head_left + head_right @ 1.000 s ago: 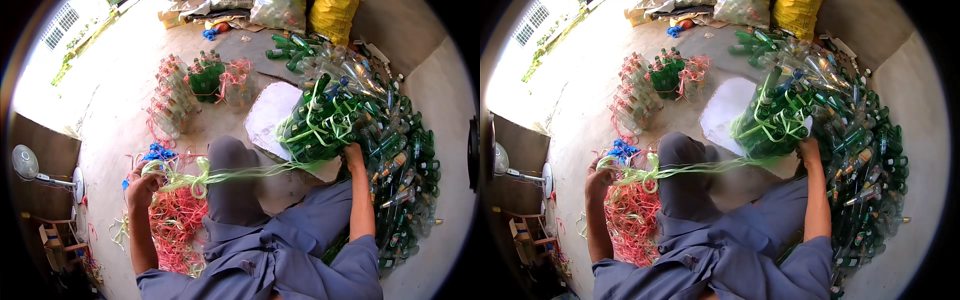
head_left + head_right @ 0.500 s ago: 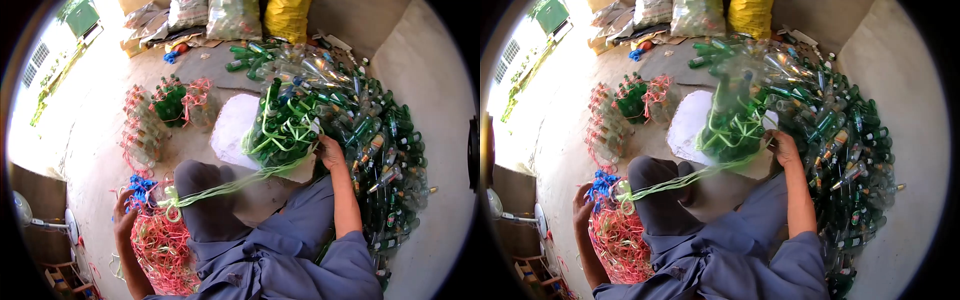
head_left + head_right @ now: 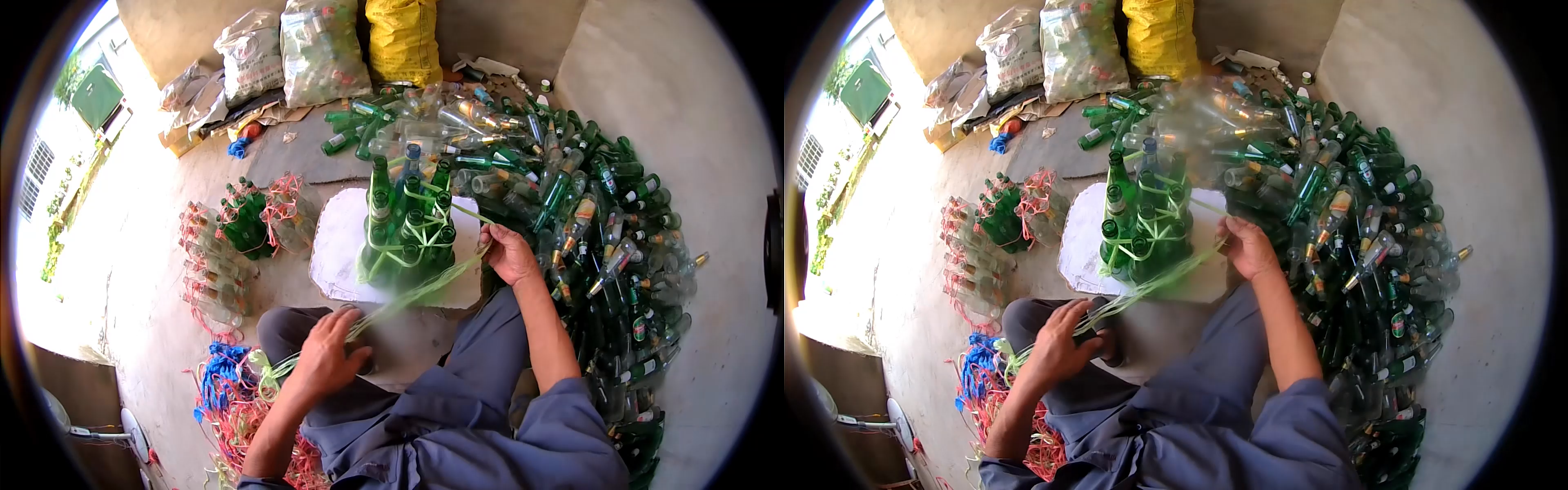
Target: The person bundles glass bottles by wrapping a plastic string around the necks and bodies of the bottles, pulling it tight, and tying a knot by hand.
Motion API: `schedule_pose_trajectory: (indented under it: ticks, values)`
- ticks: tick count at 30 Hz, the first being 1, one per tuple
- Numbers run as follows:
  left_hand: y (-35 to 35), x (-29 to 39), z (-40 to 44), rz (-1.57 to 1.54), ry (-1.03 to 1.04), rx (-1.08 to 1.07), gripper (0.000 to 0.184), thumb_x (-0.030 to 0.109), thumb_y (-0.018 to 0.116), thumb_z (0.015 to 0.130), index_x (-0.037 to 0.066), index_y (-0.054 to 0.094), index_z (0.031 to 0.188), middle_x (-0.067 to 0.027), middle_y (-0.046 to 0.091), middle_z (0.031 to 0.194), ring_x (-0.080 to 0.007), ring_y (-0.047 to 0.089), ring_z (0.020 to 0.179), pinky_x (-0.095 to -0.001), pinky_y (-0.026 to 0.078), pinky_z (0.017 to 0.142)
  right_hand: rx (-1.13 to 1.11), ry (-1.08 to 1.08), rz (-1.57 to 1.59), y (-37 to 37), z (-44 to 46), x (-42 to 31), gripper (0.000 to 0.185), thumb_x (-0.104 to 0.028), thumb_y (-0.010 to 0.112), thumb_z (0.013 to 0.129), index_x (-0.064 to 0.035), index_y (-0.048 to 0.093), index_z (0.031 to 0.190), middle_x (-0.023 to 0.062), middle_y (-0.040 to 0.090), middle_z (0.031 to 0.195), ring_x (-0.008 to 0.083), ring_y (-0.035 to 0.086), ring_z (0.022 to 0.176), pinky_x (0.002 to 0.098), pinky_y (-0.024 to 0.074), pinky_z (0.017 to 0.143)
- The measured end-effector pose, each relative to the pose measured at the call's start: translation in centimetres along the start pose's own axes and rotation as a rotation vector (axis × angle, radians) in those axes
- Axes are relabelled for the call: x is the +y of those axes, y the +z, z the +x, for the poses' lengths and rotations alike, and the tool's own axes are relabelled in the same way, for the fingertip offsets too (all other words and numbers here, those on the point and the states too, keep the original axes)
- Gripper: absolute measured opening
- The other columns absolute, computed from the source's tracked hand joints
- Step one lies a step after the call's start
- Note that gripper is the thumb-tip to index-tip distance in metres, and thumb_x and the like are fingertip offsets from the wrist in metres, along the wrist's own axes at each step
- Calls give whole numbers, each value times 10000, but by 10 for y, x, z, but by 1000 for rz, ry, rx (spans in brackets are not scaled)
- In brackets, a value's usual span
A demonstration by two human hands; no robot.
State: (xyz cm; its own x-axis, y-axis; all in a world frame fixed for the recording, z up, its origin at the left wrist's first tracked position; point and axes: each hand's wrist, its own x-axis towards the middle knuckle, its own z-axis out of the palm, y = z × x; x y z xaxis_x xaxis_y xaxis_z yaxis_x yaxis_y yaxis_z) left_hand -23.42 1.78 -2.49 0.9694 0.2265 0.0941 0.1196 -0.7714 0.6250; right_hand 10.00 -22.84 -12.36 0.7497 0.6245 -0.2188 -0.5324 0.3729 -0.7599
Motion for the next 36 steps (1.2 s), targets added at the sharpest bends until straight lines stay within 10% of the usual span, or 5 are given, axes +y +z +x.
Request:
schedule_pose_trajectory:
  ticks: [11,18,24,31,36]
  values:
    - [55,77,114,-17,508,102,523,132,739,747,-24,562,1214,-203,600,1222,-361,587,1095,-449,486,919,-102,-1,31,13,-13,-19,219,-207,621,975,8,656,988,23,641,760,158,598,716,294,500,724]
    - [110,91,123,90,346,107,680,157,717,765,-53,458,1358,-202,584,1194,-341,565,985,-455,474,813,-151,-6,-91,16,-26,-33,238,-218,636,965,16,674,947,40,625,718,163,582,698,301,475,714]
    - [158,59,117,-118,41,28,251,110,614,839,-12,590,1057,-211,667,753,-420,652,680,-522,513,604,-183,62,-11,9,-17,-32,218,-201,644,957,9,657,1011,34,632,762,159,578,691,321,482,691]
    - [182,59,98,-168,349,-156,96,87,520,887,8,570,864,-239,635,652,-425,642,583,-512,531,558,-218,313,-45,9,24,-37,254,-164,640,943,14,622,1123,17,634,863,113,578,700,279,462,657]
    - [188,61,91,-92,408,-253,36,51,552,801,47,564,835,-179,591,675,-412,593,584,-506,478,543,-277,125,-850,41,46,-40,163,-156,697,876,-26,736,967,6,686,776,69,576,688,232,435,640]
